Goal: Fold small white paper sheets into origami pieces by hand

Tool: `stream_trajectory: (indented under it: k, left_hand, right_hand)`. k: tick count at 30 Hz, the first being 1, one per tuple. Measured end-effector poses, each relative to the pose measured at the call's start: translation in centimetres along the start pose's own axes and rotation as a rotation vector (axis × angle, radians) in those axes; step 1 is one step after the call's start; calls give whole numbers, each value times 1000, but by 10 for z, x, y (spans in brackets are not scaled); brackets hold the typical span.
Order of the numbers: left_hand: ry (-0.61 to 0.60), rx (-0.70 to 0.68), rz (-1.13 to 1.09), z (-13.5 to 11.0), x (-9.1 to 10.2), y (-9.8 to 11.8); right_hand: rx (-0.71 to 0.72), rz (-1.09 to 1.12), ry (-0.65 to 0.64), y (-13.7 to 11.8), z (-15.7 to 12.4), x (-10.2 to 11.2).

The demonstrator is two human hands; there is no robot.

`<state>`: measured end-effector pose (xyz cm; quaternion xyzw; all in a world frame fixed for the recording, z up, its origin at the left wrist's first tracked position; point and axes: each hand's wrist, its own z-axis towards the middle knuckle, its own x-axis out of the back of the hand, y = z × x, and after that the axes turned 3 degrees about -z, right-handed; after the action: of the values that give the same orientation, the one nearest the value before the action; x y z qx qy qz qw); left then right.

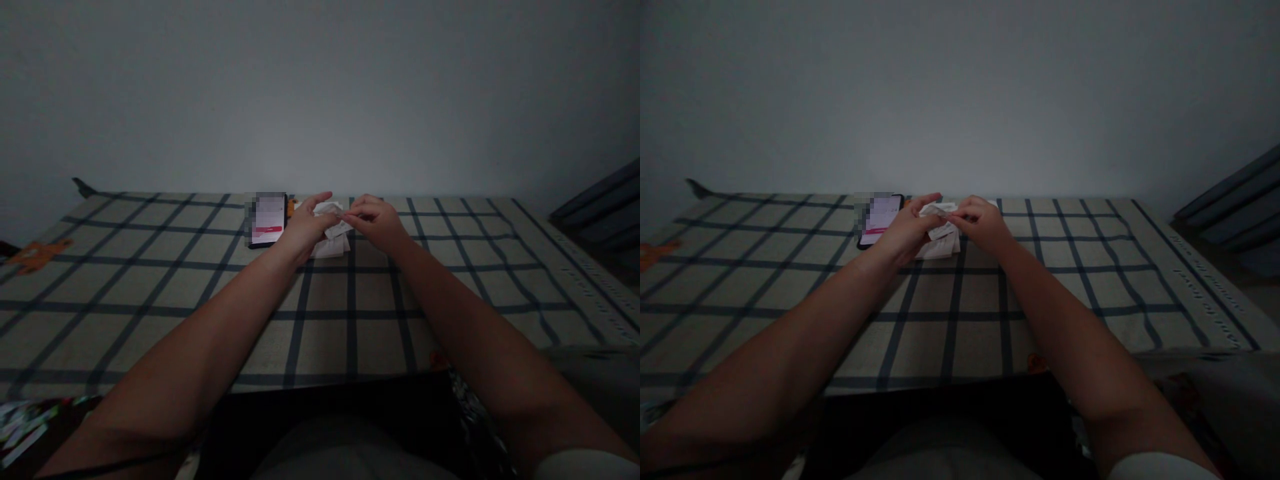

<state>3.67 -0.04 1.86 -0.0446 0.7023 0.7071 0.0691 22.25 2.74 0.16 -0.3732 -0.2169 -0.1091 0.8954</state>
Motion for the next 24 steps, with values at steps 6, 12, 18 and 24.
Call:
stream_trajectory:
  k: [6, 12, 18, 24]
  left_hand:
    - [55, -55, 175, -2, 2, -2]
    - [-19, -232, 317, 6, 10, -10]
    - [-23, -274, 307, 9, 11, -11]
    - [-102, -187, 100, 10, 7, -14]
  right_hand:
    - [-8, -20, -50, 1, -1, -2]
    - [14, -118, -19, -13, -1, -2]
    - [-254, 72, 29, -10, 0, -5]
    - [-375, 307, 67, -2, 1, -10]
